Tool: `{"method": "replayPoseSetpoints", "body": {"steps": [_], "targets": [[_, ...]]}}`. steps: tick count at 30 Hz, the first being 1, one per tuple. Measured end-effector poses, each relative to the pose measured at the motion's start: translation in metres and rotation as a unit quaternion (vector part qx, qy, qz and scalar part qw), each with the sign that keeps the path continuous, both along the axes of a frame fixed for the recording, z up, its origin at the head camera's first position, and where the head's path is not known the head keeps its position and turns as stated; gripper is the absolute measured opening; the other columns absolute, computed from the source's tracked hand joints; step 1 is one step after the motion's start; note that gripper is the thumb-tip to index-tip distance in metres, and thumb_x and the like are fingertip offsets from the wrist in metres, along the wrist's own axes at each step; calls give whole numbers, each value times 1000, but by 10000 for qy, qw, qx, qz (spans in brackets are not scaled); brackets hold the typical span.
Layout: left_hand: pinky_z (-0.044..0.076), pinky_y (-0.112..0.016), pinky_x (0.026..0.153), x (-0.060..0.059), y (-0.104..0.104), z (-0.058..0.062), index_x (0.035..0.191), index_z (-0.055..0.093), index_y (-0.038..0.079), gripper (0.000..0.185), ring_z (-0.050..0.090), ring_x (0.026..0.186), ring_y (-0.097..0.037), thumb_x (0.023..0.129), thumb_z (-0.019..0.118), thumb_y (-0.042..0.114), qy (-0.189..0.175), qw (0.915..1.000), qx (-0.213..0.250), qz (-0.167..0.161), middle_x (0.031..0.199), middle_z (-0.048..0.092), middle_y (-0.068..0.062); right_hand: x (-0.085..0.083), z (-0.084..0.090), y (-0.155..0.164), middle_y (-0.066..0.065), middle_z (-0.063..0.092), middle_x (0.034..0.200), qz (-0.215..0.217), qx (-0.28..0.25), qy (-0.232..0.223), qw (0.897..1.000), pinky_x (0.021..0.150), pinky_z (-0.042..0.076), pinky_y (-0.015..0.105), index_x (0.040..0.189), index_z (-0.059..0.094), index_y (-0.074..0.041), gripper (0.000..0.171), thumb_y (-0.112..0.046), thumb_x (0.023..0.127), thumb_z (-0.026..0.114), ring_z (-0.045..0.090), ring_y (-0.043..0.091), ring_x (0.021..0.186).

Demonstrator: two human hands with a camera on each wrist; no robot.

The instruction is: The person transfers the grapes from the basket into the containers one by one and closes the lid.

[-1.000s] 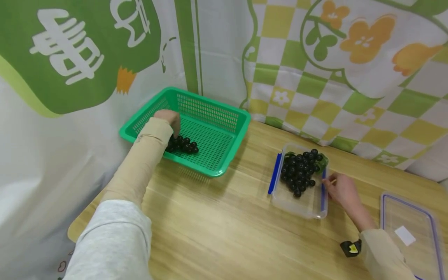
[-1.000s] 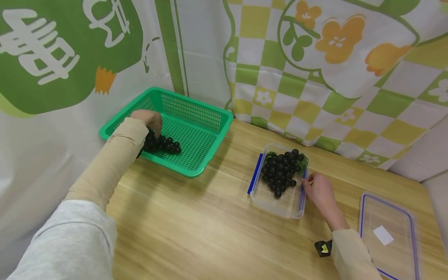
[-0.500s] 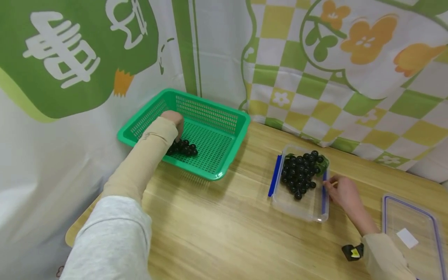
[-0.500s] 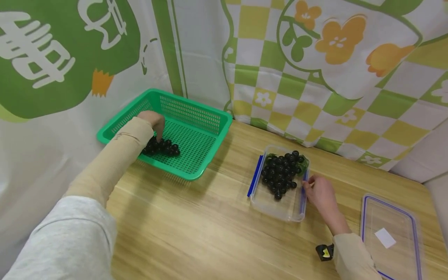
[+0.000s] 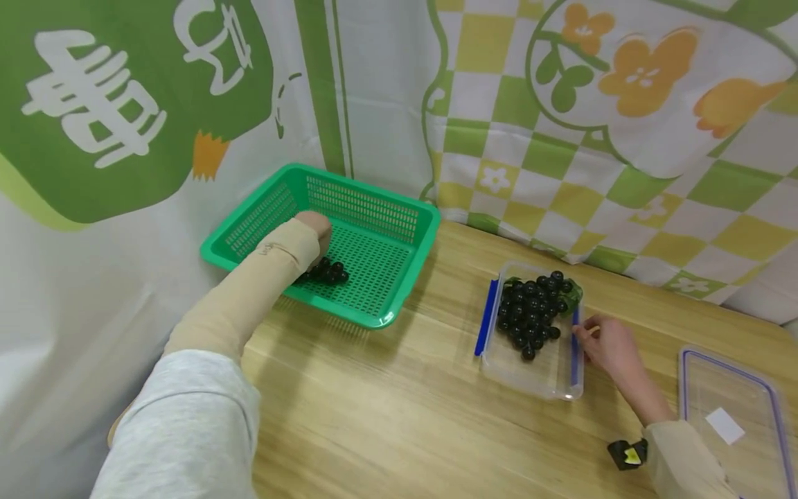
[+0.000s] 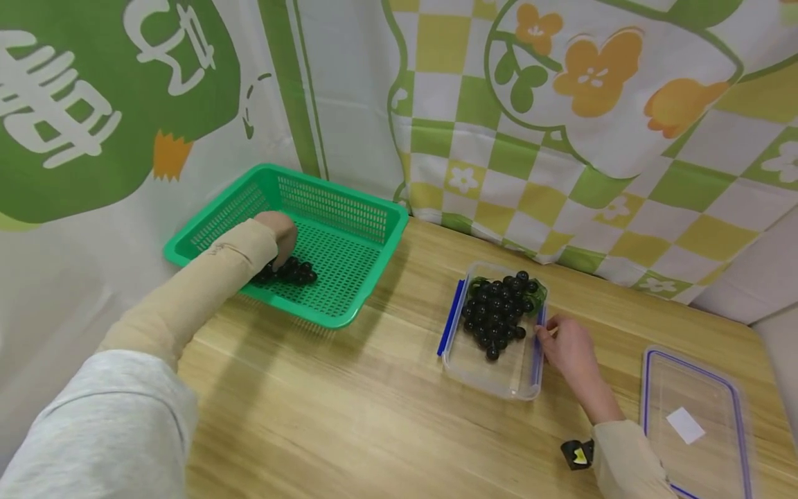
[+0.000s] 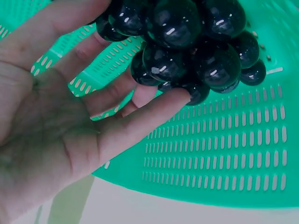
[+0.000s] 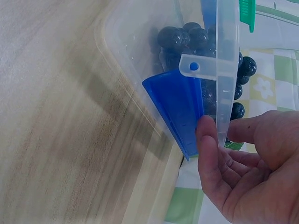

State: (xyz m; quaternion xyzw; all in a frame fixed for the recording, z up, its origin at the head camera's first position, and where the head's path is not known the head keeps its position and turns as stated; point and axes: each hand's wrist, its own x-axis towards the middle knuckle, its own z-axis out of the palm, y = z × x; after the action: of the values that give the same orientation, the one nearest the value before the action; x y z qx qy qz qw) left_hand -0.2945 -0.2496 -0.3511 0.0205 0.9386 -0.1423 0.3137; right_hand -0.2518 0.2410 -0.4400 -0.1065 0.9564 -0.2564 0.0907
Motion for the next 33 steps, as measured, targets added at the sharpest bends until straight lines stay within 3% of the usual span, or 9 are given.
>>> {"method": "replayPoseSetpoints", "body": {"steps": [5, 12, 15, 20, 24, 33], "targets": [[54, -39, 86, 4, 0, 0, 77, 74, 7, 9, 60, 99, -27, 83, 67, 7, 59, 9998, 71, -153, 113, 64, -18, 1, 0, 0, 22, 66, 68, -19, -78, -39, 10000, 47, 46, 29, 101, 55, 18, 33, -14, 95, 52, 60, 17, 50], [56, -37, 81, 1, -5, 1, 78, 75, 8, 4, 61, 96, -26, 80, 71, 7, -143, 9998, 166, 21, 105, 68, -13, 3, 1, 0, 23, 66, 67, -5, -175, -1, 9998, 46, 45, 30, 101, 54, 19, 32, -13, 95, 52, 62, 23, 52], [55, -37, 82, -4, -7, 1, 90, 74, 10, 9, 59, 97, -25, 82, 70, 13, -308, 9993, 83, 191, 113, 64, -15, 3, 1, -1, 23, 66, 68, -5, -188, -18, 9998, 46, 45, 30, 101, 54, 19, 33, -13, 96, 51, 62, 24, 53], [53, -39, 87, -17, -12, 2, 113, 65, 10, 35, 56, 107, -28, 82, 71, 25, -651, 9958, -70, 634, 126, 54, -18, 4, 1, 0, 25, 66, 71, -20, -231, -73, 9997, 46, 47, 30, 102, 53, 19, 34, -14, 96, 50, 63, 26, 54], [52, -39, 90, -25, -13, 8, 123, 59, 7, 48, 53, 113, -29, 82, 71, 31, -935, 9919, -129, 852, 129, 52, -18, 4, 2, 0, 27, 65, 73, -6, -225, -71, 9997, 46, 47, 30, 102, 53, 20, 34, -14, 96, 50, 63, 25, 54], [53, -38, 87, -24, -14, 30, 121, 60, 9, 45, 54, 112, -28, 83, 68, 32, -832, 9916, -67, 986, 128, 53, -16, 5, 1, -1, 22, 66, 66, 10, -188, -51, 9998, 45, 45, 30, 101, 53, 18, 33, -14, 96, 50, 63, 25, 52]]}}
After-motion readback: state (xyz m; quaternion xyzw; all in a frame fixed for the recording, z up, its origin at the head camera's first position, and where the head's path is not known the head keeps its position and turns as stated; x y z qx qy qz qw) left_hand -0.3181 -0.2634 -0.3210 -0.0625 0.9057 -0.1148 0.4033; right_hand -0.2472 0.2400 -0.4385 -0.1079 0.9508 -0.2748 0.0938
